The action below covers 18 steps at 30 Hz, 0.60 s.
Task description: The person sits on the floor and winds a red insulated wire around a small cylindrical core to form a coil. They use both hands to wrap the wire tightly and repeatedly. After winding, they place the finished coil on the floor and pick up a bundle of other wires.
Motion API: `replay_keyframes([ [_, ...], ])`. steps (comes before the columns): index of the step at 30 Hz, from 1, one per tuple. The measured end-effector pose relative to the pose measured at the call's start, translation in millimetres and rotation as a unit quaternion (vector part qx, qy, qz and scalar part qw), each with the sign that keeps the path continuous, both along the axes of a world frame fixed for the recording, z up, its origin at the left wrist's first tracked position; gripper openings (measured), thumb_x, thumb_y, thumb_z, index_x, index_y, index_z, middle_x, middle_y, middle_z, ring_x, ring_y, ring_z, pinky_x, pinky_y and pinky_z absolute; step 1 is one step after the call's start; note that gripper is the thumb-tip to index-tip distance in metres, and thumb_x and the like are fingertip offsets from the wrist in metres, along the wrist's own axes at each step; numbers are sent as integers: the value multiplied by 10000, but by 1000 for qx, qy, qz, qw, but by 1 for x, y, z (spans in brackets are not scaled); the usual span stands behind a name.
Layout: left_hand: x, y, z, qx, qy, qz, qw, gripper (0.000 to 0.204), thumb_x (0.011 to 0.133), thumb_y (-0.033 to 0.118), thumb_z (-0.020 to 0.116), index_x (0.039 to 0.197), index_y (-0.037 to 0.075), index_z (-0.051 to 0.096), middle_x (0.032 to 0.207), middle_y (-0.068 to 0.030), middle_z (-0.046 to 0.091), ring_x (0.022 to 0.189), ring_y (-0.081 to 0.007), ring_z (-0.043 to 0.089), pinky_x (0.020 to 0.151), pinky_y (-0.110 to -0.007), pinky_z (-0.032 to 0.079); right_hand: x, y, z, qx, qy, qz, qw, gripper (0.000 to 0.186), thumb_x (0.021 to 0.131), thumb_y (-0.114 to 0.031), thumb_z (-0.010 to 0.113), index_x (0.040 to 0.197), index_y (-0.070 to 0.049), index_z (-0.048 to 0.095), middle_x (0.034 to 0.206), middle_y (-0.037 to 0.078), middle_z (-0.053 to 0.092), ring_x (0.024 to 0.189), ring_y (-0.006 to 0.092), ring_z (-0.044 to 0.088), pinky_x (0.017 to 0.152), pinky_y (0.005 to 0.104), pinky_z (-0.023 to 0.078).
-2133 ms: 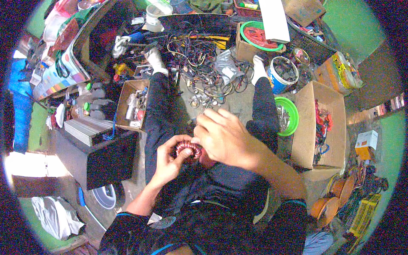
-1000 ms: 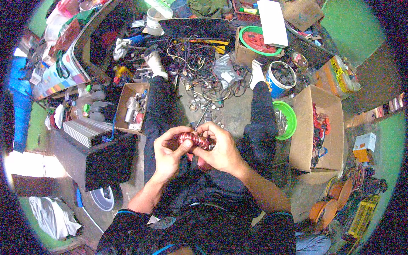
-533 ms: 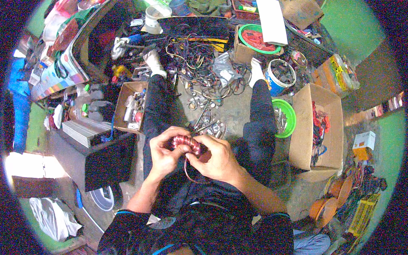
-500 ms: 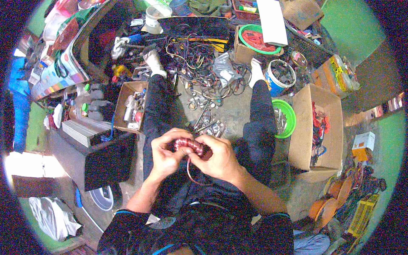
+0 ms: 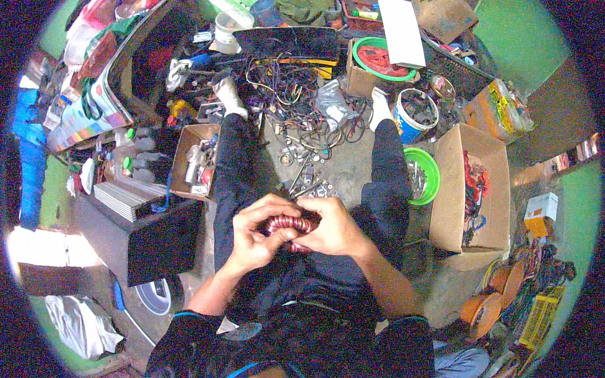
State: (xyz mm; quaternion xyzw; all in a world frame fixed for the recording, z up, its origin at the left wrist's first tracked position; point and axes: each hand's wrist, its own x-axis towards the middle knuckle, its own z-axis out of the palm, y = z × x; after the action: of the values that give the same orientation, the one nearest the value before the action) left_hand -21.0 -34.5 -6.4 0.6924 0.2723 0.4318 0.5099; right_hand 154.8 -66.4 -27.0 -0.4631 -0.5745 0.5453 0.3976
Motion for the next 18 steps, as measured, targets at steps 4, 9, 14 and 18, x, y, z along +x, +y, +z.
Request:
replay_keyframes([
  [4,3,1,-2,-48,4,-22,999,241,710,-36,730,945,-33,675,909,-113,667,852,-214,639,791,-315,493,32,22,8,69,13,185,980,341,692,-201,850,896,-20,646,858,49,641,802,95,586,695,280,478],
  [9,-10,2,-4,-116,-6,-97,989,187,788,0,717,967,-26,668,909,-89,657,849,-156,623,781,-286,484,80,43,2,140,-69,179,972,226,682,-154,817,758,-18,653,851,75,629,785,177,615,713,313,477],
  [14,-4,10,-13,-127,43,-60,989,188,779,-36,697,963,-17,665,895,-79,650,842,-148,616,776,-279,477,97,67,-2,302,-270,-42,913,220,658,-74,775,604,-12,571,608,61,549,550,187,542,531,304,427],
  [18,-22,15,-24,-124,59,-42,990,213,762,-63,677,970,-24,659,908,-78,649,845,-153,615,780,-284,477,144,88,-23,239,-411,-442,761,365,676,-305,811,600,-85,530,523,66,509,462,257,508,469,378,416],
])
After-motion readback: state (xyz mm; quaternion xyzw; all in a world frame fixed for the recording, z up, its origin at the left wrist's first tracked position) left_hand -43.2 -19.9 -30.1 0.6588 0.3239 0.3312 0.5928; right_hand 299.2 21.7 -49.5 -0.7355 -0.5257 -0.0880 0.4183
